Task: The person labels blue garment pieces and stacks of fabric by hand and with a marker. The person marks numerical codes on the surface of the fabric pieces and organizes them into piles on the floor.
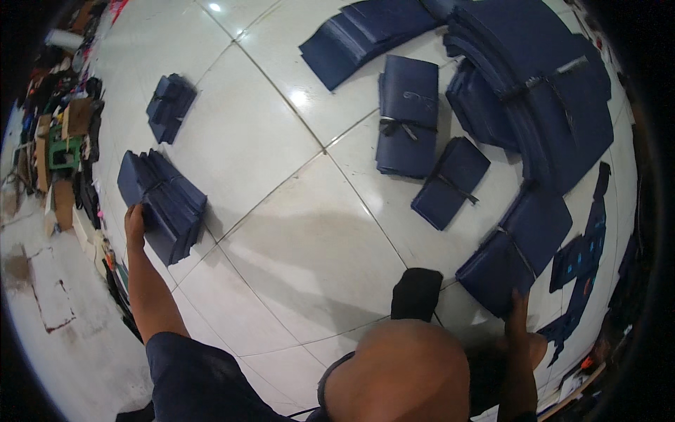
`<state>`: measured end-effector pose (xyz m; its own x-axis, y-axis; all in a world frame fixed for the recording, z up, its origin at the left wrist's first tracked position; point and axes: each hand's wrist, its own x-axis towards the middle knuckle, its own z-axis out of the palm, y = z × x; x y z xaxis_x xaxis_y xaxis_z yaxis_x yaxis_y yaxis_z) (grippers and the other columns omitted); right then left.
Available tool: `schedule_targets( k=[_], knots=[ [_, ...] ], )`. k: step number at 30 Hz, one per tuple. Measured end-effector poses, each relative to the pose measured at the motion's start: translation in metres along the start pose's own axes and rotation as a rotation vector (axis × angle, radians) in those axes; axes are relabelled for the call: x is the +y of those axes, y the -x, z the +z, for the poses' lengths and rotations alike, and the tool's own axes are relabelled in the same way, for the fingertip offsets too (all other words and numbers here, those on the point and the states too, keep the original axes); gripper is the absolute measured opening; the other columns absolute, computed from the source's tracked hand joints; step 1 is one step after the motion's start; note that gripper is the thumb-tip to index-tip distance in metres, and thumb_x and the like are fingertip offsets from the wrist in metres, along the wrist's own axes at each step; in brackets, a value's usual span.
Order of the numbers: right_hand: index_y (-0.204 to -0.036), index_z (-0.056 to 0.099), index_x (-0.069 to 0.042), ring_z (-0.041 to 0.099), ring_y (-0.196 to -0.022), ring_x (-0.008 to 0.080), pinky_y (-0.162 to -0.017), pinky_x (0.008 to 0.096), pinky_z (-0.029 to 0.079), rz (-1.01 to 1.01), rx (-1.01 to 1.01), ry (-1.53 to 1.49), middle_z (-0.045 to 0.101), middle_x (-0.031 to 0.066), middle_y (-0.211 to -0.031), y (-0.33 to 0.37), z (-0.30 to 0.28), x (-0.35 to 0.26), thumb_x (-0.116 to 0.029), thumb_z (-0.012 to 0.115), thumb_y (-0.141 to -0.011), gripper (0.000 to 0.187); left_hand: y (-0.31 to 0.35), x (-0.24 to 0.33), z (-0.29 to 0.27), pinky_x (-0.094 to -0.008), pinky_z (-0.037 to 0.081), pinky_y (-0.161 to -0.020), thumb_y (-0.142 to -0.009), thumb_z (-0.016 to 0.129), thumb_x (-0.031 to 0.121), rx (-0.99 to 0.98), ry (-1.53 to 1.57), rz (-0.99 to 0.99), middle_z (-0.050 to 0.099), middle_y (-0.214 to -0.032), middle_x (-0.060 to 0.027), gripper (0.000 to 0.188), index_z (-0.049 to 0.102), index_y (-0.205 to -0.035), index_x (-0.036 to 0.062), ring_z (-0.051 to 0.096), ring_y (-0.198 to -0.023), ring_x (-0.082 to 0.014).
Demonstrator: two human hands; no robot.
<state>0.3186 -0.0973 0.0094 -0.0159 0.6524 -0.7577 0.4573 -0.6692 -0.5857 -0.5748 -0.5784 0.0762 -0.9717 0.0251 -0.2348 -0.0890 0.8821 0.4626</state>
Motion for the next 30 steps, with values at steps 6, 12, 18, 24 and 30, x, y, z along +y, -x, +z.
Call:
schedule_targets(
  k=[6,12,18,24,30],
  knots=[
    [-0.158,0.012,-0.011,0.036,-0.138,0.0426,-0.109,0.0516,0.035,0.074,-0.101,0.045,0.028,0.0237,-0.155,-0.002,0.003,-0.021,-0.049,0.06,-0.092,0.089,0.03,0.002,-0.019,-0.031,0.043,-0.073,-0.088,0.06,0.027,0.02,0.165,0.049,0.063,-0.087,-0.0051,0.029,0.065,-0.096,-0.0009,0.056,-0.079,-0.0158],
    [-0.156,0.016,-0.01,0.038,-0.137,0.0356,-0.111,0.0459,0.034,0.008,-0.05,0.015,0.034,0.0175,-0.152,-0.009,0.007,-0.009,-0.046,0.061,-0.092,0.086,0.129,0.041,0.018,-0.0273,0.035,-0.061,-0.085,0.062,0.021,0.006,0.151,0.163,0.052,-0.071,0.0026,0.017,0.06,-0.076,0.0067,0.044,-0.066,-0.0092],
    [-0.157,0.008,-0.003,0.026,-0.144,0.0425,-0.116,0.0527,0.027,0.152,-0.071,0.035,0.021,0.0253,-0.158,0.006,0.016,-0.03,-0.047,0.063,-0.091,0.096,0.255,0.073,0.064,-0.0254,0.04,-0.059,-0.081,0.06,0.012,-0.057,0.034,0.275,0.052,-0.074,0.001,0.01,0.054,-0.077,0.0064,0.047,-0.066,-0.0087],
    [-0.153,0.021,0.004,0.038,-0.137,0.0363,-0.114,0.0447,0.03,-0.21,-0.072,0.001,0.034,0.0252,-0.151,-0.02,0.0,0.023,-0.043,0.066,-0.091,0.09,0.361,0.135,0.141,-0.0352,0.042,-0.066,-0.069,0.067,0.009,-0.339,0.026,0.455,0.048,-0.074,-0.0085,0.019,0.05,-0.072,0.0008,0.05,-0.07,-0.0225],
    [-0.15,0.025,0.006,0.042,-0.134,0.0345,-0.114,0.0424,0.03,-0.24,-0.069,0.037,0.041,0.0233,-0.147,-0.018,0.011,0.009,-0.038,0.065,-0.093,0.082,0.438,0.169,0.179,-0.0406,0.043,-0.073,-0.07,0.07,0.012,-0.412,-0.217,0.641,0.051,-0.083,-0.0149,0.022,0.053,-0.08,0.0009,0.052,-0.081,-0.0333]
  ],
)
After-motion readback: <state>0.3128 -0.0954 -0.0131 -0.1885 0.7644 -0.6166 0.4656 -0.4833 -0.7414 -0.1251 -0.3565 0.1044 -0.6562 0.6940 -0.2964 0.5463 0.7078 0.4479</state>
